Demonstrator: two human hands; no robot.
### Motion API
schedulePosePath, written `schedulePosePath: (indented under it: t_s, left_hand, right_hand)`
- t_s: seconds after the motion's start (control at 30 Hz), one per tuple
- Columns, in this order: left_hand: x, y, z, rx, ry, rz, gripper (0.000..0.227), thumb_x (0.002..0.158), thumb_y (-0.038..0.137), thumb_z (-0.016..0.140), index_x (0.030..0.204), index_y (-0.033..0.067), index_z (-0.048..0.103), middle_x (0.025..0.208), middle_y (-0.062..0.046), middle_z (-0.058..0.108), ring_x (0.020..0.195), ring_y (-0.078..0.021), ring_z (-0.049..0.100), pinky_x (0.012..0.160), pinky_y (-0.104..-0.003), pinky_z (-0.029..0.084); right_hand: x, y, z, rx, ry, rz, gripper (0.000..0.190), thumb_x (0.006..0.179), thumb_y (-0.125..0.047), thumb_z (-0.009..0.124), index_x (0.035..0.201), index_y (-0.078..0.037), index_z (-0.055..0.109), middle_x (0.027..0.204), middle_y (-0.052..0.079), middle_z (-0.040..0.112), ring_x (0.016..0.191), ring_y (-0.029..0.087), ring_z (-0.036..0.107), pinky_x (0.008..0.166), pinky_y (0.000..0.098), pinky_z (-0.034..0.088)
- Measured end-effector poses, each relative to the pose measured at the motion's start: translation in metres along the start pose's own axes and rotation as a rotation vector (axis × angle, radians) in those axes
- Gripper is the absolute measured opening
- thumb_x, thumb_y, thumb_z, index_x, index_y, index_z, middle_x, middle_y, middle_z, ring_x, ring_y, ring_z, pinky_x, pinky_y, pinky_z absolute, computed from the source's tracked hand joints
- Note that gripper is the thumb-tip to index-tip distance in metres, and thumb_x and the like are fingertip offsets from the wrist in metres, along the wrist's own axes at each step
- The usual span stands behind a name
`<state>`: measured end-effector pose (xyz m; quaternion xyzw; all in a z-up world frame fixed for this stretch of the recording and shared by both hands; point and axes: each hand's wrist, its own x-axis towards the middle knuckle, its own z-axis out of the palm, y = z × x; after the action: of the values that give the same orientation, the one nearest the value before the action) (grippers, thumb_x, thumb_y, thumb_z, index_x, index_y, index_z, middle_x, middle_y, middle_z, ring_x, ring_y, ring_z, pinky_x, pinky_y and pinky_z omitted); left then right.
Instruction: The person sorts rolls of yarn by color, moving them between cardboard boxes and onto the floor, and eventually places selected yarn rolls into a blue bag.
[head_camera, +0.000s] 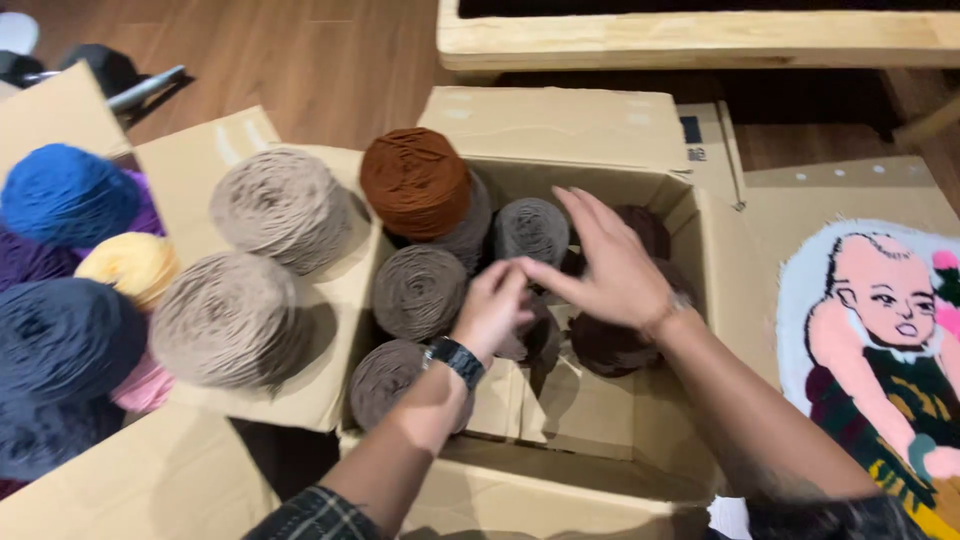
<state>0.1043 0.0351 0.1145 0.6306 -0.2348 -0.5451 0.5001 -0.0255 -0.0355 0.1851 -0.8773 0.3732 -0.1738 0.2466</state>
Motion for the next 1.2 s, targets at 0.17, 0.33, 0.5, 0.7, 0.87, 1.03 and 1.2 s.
schedulePosePath:
  t_s: [0.17, 0.33, 0.5, 0.7, 0.87, 1.03, 1.2]
  left_hand:
    - [-0.029, 0.033, -0.05, -0.193, 0.108, 0.038, 0.036, 0.085, 0.023, 0.054, 0.114, 0.0015, 0.054, 0.118, -0.022, 0.046, 0.102, -0.0383, 0.057, 0.08, -0.044, 0.053]
    - [-0.036, 0.032, -0.078, -0.275, 0.177, 0.017, 0.028, 0.085, 0.017, 0.052, 0.107, 0.0011, 0.054, 0.106, -0.017, 0.048, 0.091, -0.029, 0.062, 0.074, -0.04, 0.057]
    - [-0.055, 0.039, -0.084, -0.278, 0.132, 0.023, 0.03, 0.085, 0.02, 0.053, 0.108, 0.0018, 0.052, 0.103, -0.015, 0.047, 0.089, -0.0243, 0.061, 0.074, -0.037, 0.057]
    - [-0.053, 0.036, -0.077, -0.252, 0.061, 0.012, 0.032, 0.085, 0.021, 0.053, 0.11, 0.0014, 0.052, 0.101, -0.016, 0.049, 0.086, -0.025, 0.062, 0.07, -0.038, 0.058]
    - [-0.046, 0.019, -0.058, -0.243, -0.01, -0.018, 0.03, 0.085, 0.02, 0.055, 0.109, 0.0022, 0.054, 0.098, -0.015, 0.051, 0.083, -0.0246, 0.064, 0.067, -0.038, 0.058]
    - [-0.048, 0.016, -0.055, -0.249, -0.033, -0.044, 0.029, 0.084, 0.021, 0.056, 0.107, 0.0028, 0.055, 0.096, -0.016, 0.053, 0.081, -0.0261, 0.065, 0.065, -0.039, 0.059]
    - [-0.059, 0.025, -0.069, -0.223, -0.02, -0.021, 0.032, 0.085, 0.02, 0.055, 0.109, -0.0004, 0.054, 0.099, -0.018, 0.053, 0.084, -0.0268, 0.065, 0.067, -0.037, 0.058]
  right_hand:
    - [0.078, -0.037, 0.051, 0.127, 0.072, -0.146, 0.073, 0.072, -0.049, 0.071, 0.132, -0.024, 0.038, 0.136, 0.022, 0.03, 0.122, 0.043, 0.04, 0.099, 0.0504, 0.037]
    - [0.1, -0.053, 0.105, 0.104, 0.127, -0.04, 0.057, 0.063, -0.04, 0.08, 0.108, -0.023, 0.048, 0.138, 0.028, 0.017, 0.114, 0.052, 0.045, 0.094, 0.0526, 0.043]
    - [0.088, -0.023, 0.076, 0.217, 0.391, -0.127, 0.05, 0.055, -0.032, 0.082, 0.091, -0.013, 0.053, 0.124, 0.028, 0.039, 0.116, 0.049, 0.043, 0.098, 0.0487, 0.037]
    - [0.036, 0.103, 0.004, 0.044, 0.241, 0.182, 0.052, 0.063, -0.042, 0.079, 0.1, -0.013, 0.055, 0.117, 0.025, 0.046, 0.111, 0.045, 0.048, 0.094, 0.0488, 0.039]
    - [0.01, 0.156, 0.003, -0.139, 0.149, 0.395, 0.054, 0.054, -0.044, 0.082, 0.091, -0.015, 0.057, 0.124, 0.019, 0.042, 0.116, 0.041, 0.046, 0.095, 0.045, 0.04]
    - [0.023, 0.157, 0.007, -0.406, 0.04, 0.523, 0.064, 0.042, -0.055, 0.085, 0.083, -0.014, 0.055, 0.129, 0.017, 0.034, 0.126, 0.039, 0.03, 0.093, 0.0489, 0.04]
    - [0.018, 0.035, -0.009, -0.549, -0.094, 0.476, 0.101, 0.062, -0.067, 0.065, 0.141, -0.017, 0.028, 0.144, 0.026, 0.022, 0.134, 0.043, 0.015, 0.104, 0.0575, 0.018]
